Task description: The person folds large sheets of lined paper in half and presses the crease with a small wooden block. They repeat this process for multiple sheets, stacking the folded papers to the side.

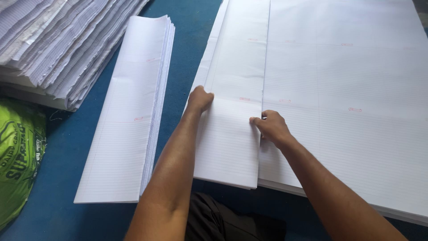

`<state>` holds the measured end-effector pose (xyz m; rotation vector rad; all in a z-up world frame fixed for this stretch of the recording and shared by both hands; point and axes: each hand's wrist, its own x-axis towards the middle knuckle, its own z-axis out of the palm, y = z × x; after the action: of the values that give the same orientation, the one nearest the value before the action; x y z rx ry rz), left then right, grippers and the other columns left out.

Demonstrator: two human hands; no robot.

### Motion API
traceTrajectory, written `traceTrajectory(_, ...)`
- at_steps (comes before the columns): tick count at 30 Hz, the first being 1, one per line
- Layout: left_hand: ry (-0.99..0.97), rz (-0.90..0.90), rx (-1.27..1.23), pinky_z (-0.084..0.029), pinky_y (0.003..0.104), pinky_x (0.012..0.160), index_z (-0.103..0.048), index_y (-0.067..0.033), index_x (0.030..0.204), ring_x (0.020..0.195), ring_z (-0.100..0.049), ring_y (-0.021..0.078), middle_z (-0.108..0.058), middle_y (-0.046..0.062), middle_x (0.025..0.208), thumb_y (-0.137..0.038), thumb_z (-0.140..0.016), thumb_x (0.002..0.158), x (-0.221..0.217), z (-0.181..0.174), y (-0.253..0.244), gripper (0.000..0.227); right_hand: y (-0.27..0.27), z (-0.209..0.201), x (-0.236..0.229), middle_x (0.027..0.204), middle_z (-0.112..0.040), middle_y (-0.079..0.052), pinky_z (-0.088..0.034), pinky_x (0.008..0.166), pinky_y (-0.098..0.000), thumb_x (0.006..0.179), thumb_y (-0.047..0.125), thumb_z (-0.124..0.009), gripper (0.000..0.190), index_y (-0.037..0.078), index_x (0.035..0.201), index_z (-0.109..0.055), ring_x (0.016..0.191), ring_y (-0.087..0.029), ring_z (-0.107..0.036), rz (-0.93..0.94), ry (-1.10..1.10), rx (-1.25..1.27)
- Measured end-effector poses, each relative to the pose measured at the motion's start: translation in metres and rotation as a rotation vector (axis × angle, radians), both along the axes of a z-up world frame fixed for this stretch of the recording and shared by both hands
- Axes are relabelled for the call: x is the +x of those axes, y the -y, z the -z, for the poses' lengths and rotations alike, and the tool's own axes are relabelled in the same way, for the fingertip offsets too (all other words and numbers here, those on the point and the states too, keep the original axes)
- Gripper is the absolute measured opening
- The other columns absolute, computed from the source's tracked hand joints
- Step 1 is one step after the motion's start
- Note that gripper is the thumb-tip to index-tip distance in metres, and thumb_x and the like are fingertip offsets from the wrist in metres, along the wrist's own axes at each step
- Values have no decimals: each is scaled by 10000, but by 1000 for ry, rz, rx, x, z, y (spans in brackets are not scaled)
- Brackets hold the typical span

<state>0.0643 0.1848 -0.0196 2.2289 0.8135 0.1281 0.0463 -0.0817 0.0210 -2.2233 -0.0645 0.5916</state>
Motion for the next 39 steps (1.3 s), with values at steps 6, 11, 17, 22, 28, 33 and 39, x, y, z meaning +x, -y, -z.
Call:
traceTrajectory(6, -77, -27, -38, -512, 415, 1035, -539, -18, 1368, 1174, -659, 307, -651, 215, 1284, -277, -686, 897, -18, -9, 14, 557, -10, 2, -1, 784, -698, -197, -574, 588, -367, 875, 413, -708, 482, -48, 1013, -678, 638, -259, -685, 67, -11, -2)
traceTrajectory(11, -64, -27, -131, -526, 393, 1031, -549, -26, 1368, 1151, -683, 287, -664, 210, 1273, -223, -669, 906, -21, -18, 17, 516, -15, 4, 9, 626, -643, -158, -514, 530, -363, 845, 435, -761, 452, -9, 788, -697, 551, -259, -636, 105, -41, 17)
traceTrajectory(17, -20, -24, -104, -519, 384, 1028, -554, -22, 1347, 1145, -674, 280, -667, 203, 1265, -202, -690, 892, -27, -18, 18, 508, -20, -6, 7, 700, -644, -176, -563, 554, -420, 840, 349, -785, 384, 5, 855, -617, 582, -282, -646, 132, -21, 25)
traceTrajectory(22, -38, -42, -94, -539, 362, 1017, -557, -39, 1354, 1111, -713, 252, -697, 183, 1242, -190, -723, 839, -31, -23, 22, 562, -27, -8, 0, 862, -704, -271, -627, 681, -391, 860, 313, -747, 495, -118, 1075, -635, 725, -330, -748, 142, -134, 222)
traceTrajectory(28, -74, -63, -68, -525, 383, 1001, -540, -54, 1342, 1105, -686, 254, -683, 168, 1222, -173, -751, 782, -34, -36, 24, 611, -26, 1, 1, 1078, -684, -303, -606, 773, -466, 880, 236, -640, 506, -69, 1274, -552, 909, -358, -726, 166, -222, 262)
traceTrajectory(33, -145, -47, -73, -562, 385, 957, -590, -24, 1299, 1082, -706, 259, -705, 182, 1186, -141, -690, 789, -25, -43, 31, 532, -24, 4, 6, 1159, -617, -363, -600, 924, -408, 911, 109, -590, 528, -96, 1360, -401, 1040, -376, -711, 156, -195, 453)
traceTrajectory(39, -64, -43, -11, -571, 383, 923, -570, -27, 1314, 1060, -710, 262, -702, 178, 1180, -106, -648, 794, -27, -43, 26, 531, -36, -3, -2, 1229, -556, -355, -621, 927, -421, 911, 61, -559, 565, -59, 1405, -313, 1070, -377, -690, 177, -197, 510)
